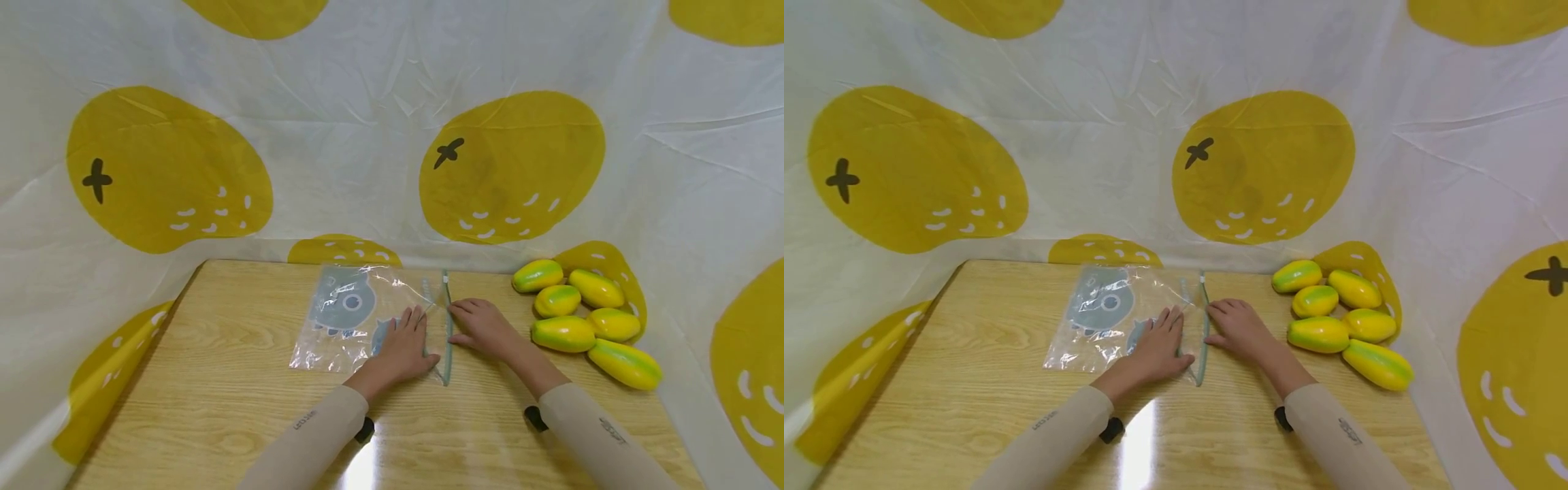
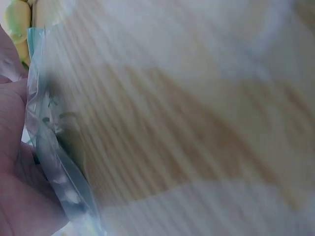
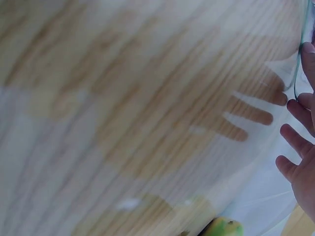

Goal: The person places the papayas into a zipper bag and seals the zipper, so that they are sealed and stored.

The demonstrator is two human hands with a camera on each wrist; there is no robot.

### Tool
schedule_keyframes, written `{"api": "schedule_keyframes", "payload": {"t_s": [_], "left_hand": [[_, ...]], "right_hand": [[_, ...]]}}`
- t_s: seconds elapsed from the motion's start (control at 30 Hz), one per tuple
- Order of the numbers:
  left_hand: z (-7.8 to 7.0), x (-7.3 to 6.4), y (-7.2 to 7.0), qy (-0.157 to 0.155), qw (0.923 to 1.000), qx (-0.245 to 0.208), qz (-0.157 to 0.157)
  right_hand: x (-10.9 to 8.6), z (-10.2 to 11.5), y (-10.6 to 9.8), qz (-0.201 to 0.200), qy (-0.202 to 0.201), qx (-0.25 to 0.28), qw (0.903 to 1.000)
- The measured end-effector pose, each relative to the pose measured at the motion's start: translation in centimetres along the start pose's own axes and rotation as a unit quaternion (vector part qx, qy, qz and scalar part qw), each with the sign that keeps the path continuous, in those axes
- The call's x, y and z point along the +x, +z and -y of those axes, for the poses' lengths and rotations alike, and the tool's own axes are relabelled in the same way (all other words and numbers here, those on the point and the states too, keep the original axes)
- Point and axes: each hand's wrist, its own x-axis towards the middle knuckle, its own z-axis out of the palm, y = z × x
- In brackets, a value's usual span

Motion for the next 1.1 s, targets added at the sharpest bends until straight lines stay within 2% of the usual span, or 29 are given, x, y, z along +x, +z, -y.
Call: {"api": "schedule_keyframes", "payload": {"t_s": [0.2, 0.33, 0.43, 0.63, 0.73, 0.87, 1.1], "left_hand": [[0.6, 0.2, -0.5, 0.025, 0.9997, 0.004, -0.002], [0.6, 0.3, -1.0, 0.024, 0.9997, 0.008, 0.003], [0.2, 0.3, -1.3, 0.009, 0.9999, -0.004, 0.008], [-0.8, 0.3, -1.0, -0.038, 0.9988, -0.026, 0.012], [-1.0, 0.3, -0.8, -0.052, 0.998, -0.032, 0.014], [-1.0, 0.2, -0.7, -0.05, 0.998, -0.038, 0.002], [-1.1, -0.4, -0.3, -0.016, 0.9991, -0.017, -0.035]], "right_hand": [[0.1, 0.1, 0.2, 0.006, 0.001, -0.001, 1.0], [0.1, 0.2, 0.2, 0.015, 0.012, 0.01, 0.9998], [0.2, 0.4, 0.1, 0.015, 0.014, 0.006, 0.9998], [0.4, 1.2, -0.2, 0.016, 0.017, -0.004, 0.9997], [0.5, 1.4, -0.3, 0.022, 0.021, -0.007, 0.9995], [0.6, 1.5, -0.3, 0.029, 0.027, -0.008, 0.9992], [0.4, 1.6, -0.2, 0.02, 0.025, -0.008, 0.9994]]}}
